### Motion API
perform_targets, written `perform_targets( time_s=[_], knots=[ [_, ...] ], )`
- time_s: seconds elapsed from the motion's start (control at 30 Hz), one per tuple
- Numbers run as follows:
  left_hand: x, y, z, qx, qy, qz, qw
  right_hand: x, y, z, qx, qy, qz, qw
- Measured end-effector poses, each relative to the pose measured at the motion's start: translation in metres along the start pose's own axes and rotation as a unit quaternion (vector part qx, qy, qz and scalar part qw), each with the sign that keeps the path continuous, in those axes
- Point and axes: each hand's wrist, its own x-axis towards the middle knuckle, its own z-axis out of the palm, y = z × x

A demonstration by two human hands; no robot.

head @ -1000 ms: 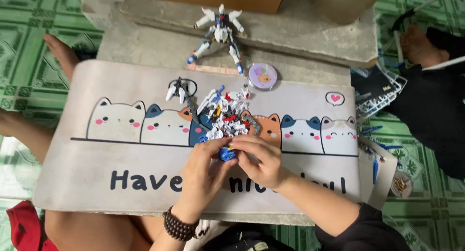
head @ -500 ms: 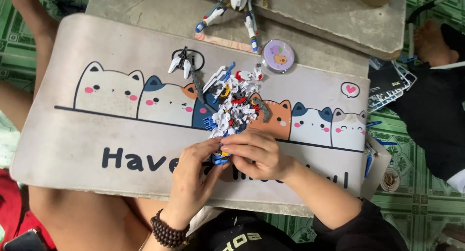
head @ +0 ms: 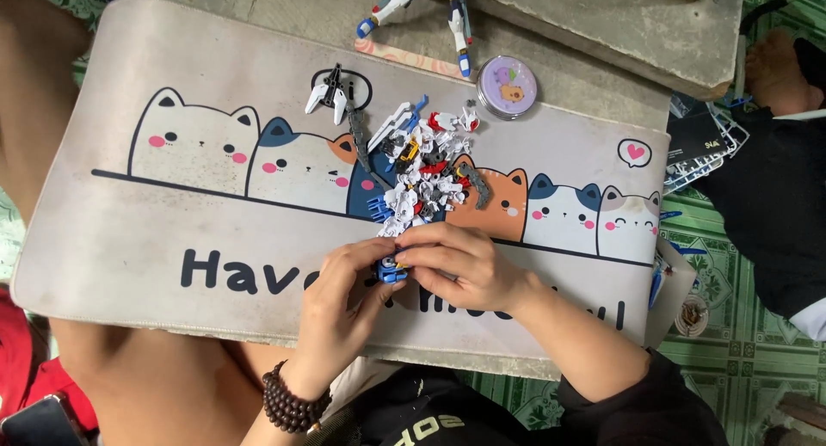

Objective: The person assembles a plastic model action figure by attaching interlocking parts to the main body, pressing them into place by hand.

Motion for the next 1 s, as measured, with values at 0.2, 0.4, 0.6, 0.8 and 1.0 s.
perform_targets(
  time_s=[0.2, 0.4, 0.6, 0.8, 1.0],
  knots=[
    [0.001, -0.001, -0.002, -0.022, -0.024, -0.018, 0.999, 0.001, 0.003, -0.002, -0.029, -0.016, -0.041, 0.999],
    [0.007, -0.003, -0.013, -0.077, -0.058, -0.034, 0.995, -0.001, 0.005, 0.001, -0.002, -0.026, -0.024, 0.999],
    [0.008, -0.004, -0.021, -0.082, -0.12, -0.032, 0.989, 0.0, -0.002, -0.001, 0.015, -0.061, 0.007, 0.998],
    [0.01, -0.004, -0.025, -0.051, -0.172, -0.034, 0.983, 0.007, -0.008, -0.008, -0.021, -0.127, 0.014, 0.992],
    [0.013, -0.003, -0.025, -0.036, -0.185, -0.016, 0.982, 0.007, -0.005, -0.009, -0.037, -0.17, 0.015, 0.985]
  ],
)
